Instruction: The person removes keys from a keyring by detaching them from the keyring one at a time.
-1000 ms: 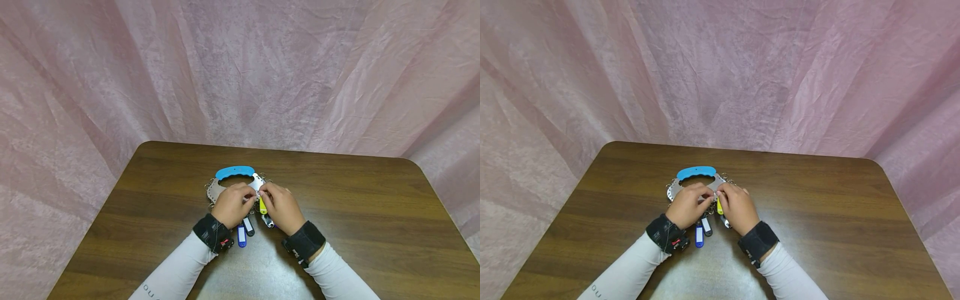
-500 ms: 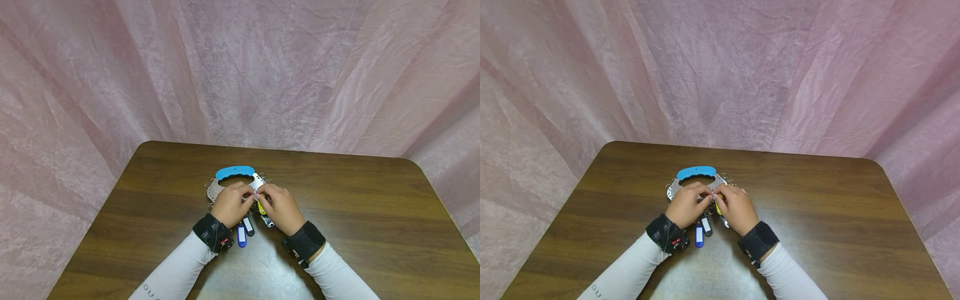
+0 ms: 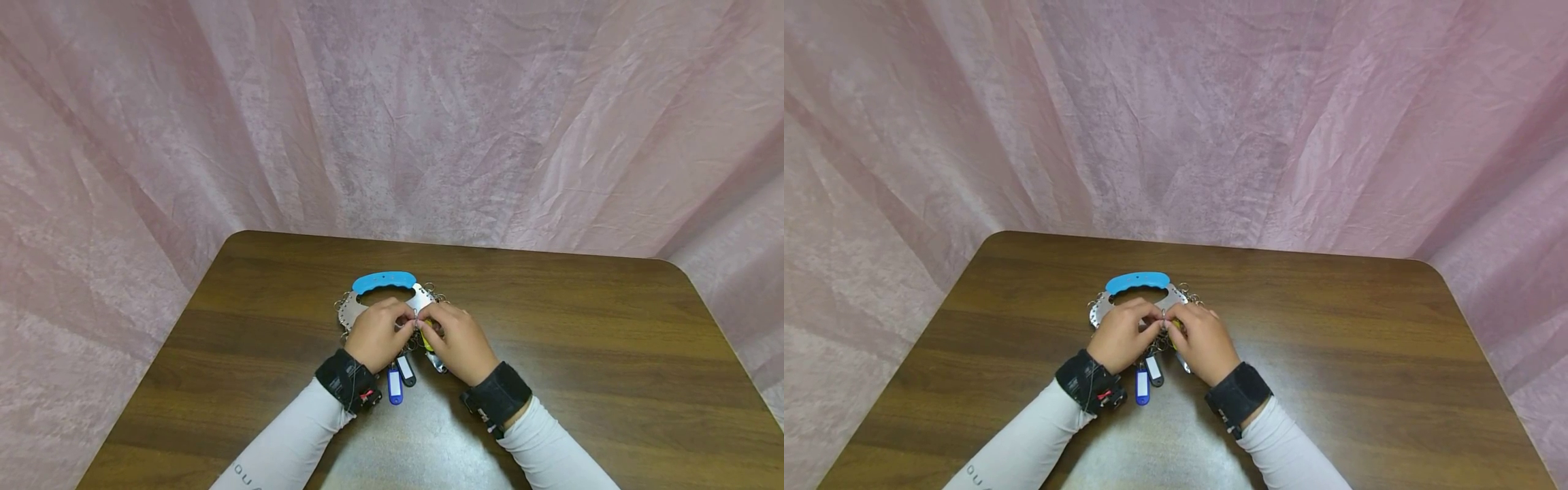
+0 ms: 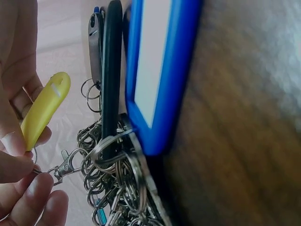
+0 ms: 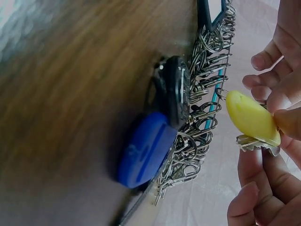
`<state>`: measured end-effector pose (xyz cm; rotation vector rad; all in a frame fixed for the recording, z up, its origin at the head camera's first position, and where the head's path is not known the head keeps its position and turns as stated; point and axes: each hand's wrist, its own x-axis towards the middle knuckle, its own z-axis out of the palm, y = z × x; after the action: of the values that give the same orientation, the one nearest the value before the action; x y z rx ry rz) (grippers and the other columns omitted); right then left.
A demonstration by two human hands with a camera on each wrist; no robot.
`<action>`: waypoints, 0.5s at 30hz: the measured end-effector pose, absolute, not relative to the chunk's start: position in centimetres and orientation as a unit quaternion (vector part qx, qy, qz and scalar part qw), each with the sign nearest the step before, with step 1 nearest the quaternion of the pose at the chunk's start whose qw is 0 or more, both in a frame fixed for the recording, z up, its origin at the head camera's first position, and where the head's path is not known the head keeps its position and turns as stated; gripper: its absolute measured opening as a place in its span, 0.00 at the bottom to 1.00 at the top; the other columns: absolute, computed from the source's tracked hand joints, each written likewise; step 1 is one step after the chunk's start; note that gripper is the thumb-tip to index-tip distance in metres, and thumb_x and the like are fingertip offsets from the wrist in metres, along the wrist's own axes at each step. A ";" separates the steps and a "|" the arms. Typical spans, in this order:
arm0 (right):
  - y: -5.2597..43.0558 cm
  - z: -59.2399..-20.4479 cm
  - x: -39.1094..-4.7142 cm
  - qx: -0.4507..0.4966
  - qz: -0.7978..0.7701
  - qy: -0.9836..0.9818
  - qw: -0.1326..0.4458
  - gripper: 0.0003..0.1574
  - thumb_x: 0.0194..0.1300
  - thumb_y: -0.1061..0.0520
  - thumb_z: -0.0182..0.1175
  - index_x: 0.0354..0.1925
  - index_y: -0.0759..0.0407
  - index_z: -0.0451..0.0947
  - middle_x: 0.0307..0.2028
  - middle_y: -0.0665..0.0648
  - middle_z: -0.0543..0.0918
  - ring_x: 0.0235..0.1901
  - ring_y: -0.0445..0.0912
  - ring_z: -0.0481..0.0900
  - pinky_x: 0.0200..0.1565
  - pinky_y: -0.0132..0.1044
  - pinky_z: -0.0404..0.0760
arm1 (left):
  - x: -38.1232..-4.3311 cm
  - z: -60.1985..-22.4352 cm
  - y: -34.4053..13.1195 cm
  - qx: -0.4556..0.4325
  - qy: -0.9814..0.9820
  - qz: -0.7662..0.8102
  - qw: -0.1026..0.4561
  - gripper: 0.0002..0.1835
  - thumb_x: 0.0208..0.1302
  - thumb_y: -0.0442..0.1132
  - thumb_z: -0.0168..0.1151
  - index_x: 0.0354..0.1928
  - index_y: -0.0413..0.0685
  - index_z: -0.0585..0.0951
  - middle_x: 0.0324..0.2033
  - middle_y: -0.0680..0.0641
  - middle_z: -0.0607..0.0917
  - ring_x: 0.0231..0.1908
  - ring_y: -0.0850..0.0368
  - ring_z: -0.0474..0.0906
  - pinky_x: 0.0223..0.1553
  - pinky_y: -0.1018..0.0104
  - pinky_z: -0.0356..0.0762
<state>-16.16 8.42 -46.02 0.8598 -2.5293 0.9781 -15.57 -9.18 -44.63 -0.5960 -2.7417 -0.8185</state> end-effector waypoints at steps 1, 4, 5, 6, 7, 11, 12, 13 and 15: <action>8.4 -46.0 -16.2 0.300 0.341 -0.878 0.149 0.04 0.62 0.57 0.63 0.36 0.50 0.77 0.33 0.45 0.77 0.31 0.44 0.76 0.34 0.41 0.73 | -15.6 -44.6 -9.2 -0.202 -0.932 -0.279 0.109 0.02 0.60 0.42 0.65 0.34 0.54 0.82 0.28 0.59 0.76 0.29 0.67 0.72 0.29 0.70 0.72; 8.4 -46.1 -16.2 0.302 0.341 -0.877 0.152 0.04 0.62 0.57 0.63 0.36 0.50 0.77 0.33 0.45 0.78 0.32 0.42 0.76 0.36 0.41 0.74 | -15.6 -44.8 -9.2 -0.202 -0.931 -0.281 0.113 0.02 0.60 0.41 0.65 0.34 0.54 0.82 0.28 0.59 0.76 0.29 0.67 0.72 0.29 0.70 0.72; 8.4 -46.1 -16.2 0.303 0.341 -0.877 0.153 0.04 0.62 0.57 0.63 0.36 0.51 0.77 0.33 0.45 0.78 0.33 0.41 0.75 0.36 0.42 0.74 | -15.6 -44.8 -9.1 -0.203 -0.931 -0.281 0.115 0.02 0.60 0.41 0.65 0.34 0.54 0.83 0.28 0.59 0.76 0.28 0.67 0.72 0.29 0.70 0.71; 8.4 -46.1 -16.2 0.304 0.341 -0.876 0.154 0.04 0.62 0.58 0.63 0.36 0.50 0.77 0.33 0.45 0.78 0.33 0.41 0.75 0.36 0.42 0.74 | -15.6 -44.8 -9.1 -0.204 -0.930 -0.282 0.116 0.02 0.60 0.41 0.65 0.34 0.54 0.83 0.27 0.59 0.76 0.28 0.66 0.72 0.29 0.70 0.71; 8.4 -46.0 -16.2 0.305 0.341 -0.876 0.154 0.04 0.62 0.58 0.62 0.36 0.50 0.77 0.34 0.45 0.78 0.34 0.41 0.75 0.37 0.42 0.74 | -15.6 -44.8 -9.1 -0.205 -0.930 -0.282 0.119 0.02 0.60 0.41 0.65 0.34 0.53 0.83 0.27 0.59 0.76 0.28 0.66 0.72 0.29 0.70 0.71; 8.4 -45.9 -16.1 0.302 0.336 -0.879 0.151 0.04 0.64 0.57 0.60 0.38 0.49 0.76 0.35 0.45 0.78 0.37 0.39 0.75 0.40 0.44 0.73 | -15.6 -44.9 -9.1 -0.210 -0.927 -0.283 0.129 0.02 0.61 0.41 0.64 0.32 0.53 0.83 0.26 0.60 0.76 0.26 0.67 0.72 0.27 0.72 0.71; 8.3 -45.9 -16.0 0.300 0.335 -0.880 0.150 0.04 0.64 0.57 0.59 0.38 0.49 0.76 0.36 0.46 0.79 0.37 0.39 0.75 0.41 0.45 0.73 | -15.6 -44.9 -9.1 -0.211 -0.926 -0.284 0.132 0.02 0.61 0.41 0.64 0.32 0.52 0.82 0.26 0.60 0.76 0.26 0.67 0.72 0.27 0.72 0.70; 8.3 -45.9 -16.0 0.297 0.334 -0.882 0.148 0.04 0.65 0.57 0.59 0.39 0.49 0.76 0.35 0.46 0.79 0.37 0.39 0.75 0.41 0.45 0.73 | -15.6 -44.9 -9.1 -0.213 -0.925 -0.284 0.133 0.02 0.60 0.41 0.64 0.31 0.52 0.82 0.26 0.60 0.76 0.26 0.68 0.72 0.27 0.72 0.70; 8.3 -45.9 -16.0 0.291 0.333 -0.885 0.144 0.04 0.65 0.58 0.58 0.39 0.50 0.75 0.33 0.45 0.78 0.34 0.38 0.75 0.40 0.45 0.72 | -15.5 -44.8 -9.1 -0.216 -0.924 -0.285 0.134 0.02 0.61 0.40 0.64 0.31 0.52 0.82 0.26 0.60 0.76 0.26 0.68 0.71 0.27 0.72 0.71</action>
<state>-16.03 8.32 -45.95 0.8400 -2.5509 0.9606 -15.55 -9.11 -44.80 -0.6258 -2.6786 -0.8275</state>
